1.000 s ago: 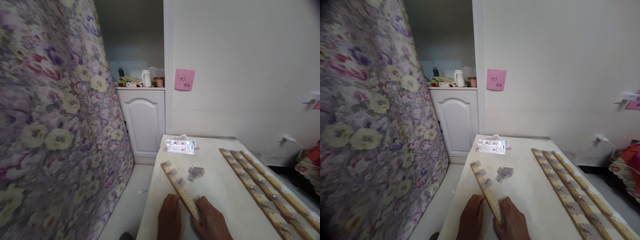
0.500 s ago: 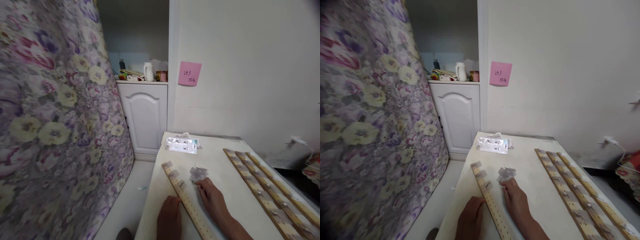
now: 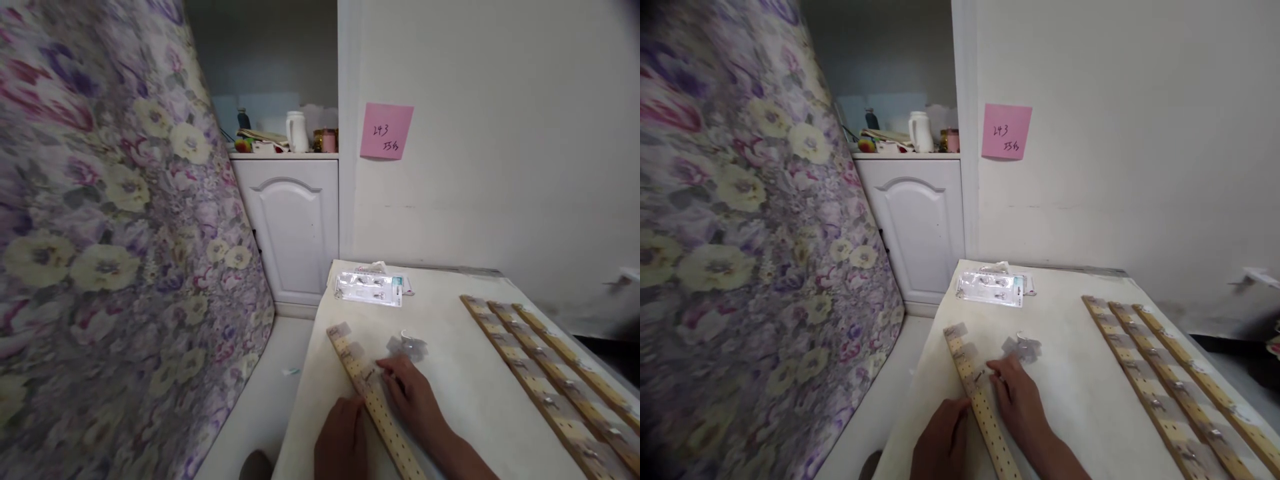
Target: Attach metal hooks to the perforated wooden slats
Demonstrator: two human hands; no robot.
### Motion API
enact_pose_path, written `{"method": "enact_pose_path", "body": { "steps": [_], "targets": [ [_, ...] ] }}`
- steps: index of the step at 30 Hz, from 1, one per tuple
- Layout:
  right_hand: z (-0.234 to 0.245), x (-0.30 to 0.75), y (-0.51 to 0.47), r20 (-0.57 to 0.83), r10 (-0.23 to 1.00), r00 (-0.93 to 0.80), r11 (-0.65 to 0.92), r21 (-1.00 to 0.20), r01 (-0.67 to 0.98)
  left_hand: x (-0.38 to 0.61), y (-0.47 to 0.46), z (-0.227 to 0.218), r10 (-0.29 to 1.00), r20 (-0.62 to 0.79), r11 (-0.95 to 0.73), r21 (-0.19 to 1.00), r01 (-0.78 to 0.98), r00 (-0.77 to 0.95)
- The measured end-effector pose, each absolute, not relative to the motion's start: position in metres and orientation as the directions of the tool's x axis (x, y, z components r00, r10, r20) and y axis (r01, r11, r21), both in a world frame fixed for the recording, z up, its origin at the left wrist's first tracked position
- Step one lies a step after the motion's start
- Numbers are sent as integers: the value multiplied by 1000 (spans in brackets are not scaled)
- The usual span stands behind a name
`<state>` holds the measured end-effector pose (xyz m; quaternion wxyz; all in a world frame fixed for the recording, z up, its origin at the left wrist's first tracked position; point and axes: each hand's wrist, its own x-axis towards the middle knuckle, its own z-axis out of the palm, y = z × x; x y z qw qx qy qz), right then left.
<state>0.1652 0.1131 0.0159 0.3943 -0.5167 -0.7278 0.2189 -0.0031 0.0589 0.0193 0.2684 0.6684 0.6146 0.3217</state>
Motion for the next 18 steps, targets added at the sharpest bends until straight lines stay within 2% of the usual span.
{"method": "enact_pose_path", "body": {
  "steps": [7,13,18],
  "targets": [
    [22,154,113,315,933,-172,357,-759,545,-2,59,22,998,66,-60,777,627,14],
    [22,153,106,428,854,-296,514,-784,349,0,58,23,998,53,-29,814,580,-24],
    [24,159,101,341,930,-135,366,-842,396,-1,56,31,997,76,-63,816,575,2]
  ]
}}
